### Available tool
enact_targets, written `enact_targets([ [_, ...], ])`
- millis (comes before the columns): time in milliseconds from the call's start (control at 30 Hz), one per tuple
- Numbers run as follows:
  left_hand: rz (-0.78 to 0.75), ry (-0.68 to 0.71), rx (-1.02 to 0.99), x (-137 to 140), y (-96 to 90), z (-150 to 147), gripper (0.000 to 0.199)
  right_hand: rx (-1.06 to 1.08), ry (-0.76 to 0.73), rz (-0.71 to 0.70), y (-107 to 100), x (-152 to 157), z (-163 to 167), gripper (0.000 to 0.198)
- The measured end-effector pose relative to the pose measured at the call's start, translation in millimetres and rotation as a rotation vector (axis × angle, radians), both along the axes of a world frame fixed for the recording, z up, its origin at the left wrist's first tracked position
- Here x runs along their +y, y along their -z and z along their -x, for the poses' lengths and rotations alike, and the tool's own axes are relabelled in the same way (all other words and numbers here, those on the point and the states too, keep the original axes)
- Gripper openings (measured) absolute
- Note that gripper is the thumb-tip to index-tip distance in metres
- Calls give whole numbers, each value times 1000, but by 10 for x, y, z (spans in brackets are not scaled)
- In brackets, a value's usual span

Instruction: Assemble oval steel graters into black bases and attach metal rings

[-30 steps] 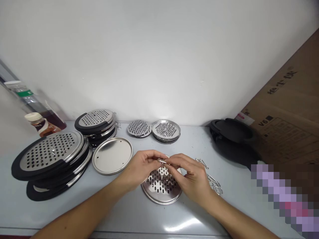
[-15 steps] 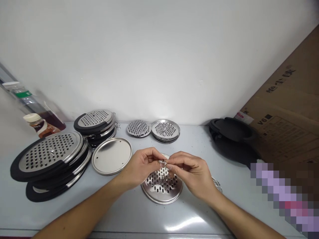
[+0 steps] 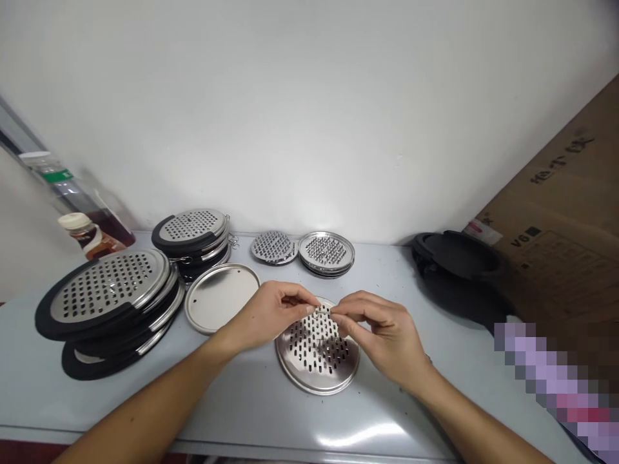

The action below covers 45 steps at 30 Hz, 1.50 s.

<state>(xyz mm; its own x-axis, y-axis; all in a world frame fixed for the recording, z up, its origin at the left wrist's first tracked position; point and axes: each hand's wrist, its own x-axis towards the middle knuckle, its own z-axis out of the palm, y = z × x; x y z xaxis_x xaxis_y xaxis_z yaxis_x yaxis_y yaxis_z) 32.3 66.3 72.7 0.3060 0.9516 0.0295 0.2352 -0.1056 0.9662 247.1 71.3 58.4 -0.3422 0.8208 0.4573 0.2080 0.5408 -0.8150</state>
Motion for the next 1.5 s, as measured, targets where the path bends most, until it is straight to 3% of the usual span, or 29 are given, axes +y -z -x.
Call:
enact_targets([
  [167, -65, -157, -43, 18, 22, 4, 20, 103, 75, 103, 1, 83, -26, 8],
  [400, 31, -60, -220, -111, 63, -159, 21, 130, 42, 112, 102, 54, 29, 10],
  [733, 24, -55, -215, -91, 37, -135, 14, 68, 0, 131, 96, 51, 71, 6],
  [833, -74, -116, -107, -120, 64, -176, 12, 90, -13, 192, 83, 18, 84, 18],
  [933, -294, -178, 84, -146, 87, -200, 12, 109, -112, 269, 73, -10, 109, 41],
  [1033, -529, -174, 189, -157, 100, -194, 18, 75, -168, 281, 88, -8, 131, 37],
  [1133, -655, -131, 207, -158, 107, -179, 25, 49, -139, 245, 106, 13, 134, 31],
  [1333, -637, -69, 237, -168, 118, -179, 25, 69, -225, 176, 40, -5, 128, 46],
  [1500, -532, -129, 225, -168, 90, -189, 16, 122, -256, 359, 6, 29, 115, 23],
])
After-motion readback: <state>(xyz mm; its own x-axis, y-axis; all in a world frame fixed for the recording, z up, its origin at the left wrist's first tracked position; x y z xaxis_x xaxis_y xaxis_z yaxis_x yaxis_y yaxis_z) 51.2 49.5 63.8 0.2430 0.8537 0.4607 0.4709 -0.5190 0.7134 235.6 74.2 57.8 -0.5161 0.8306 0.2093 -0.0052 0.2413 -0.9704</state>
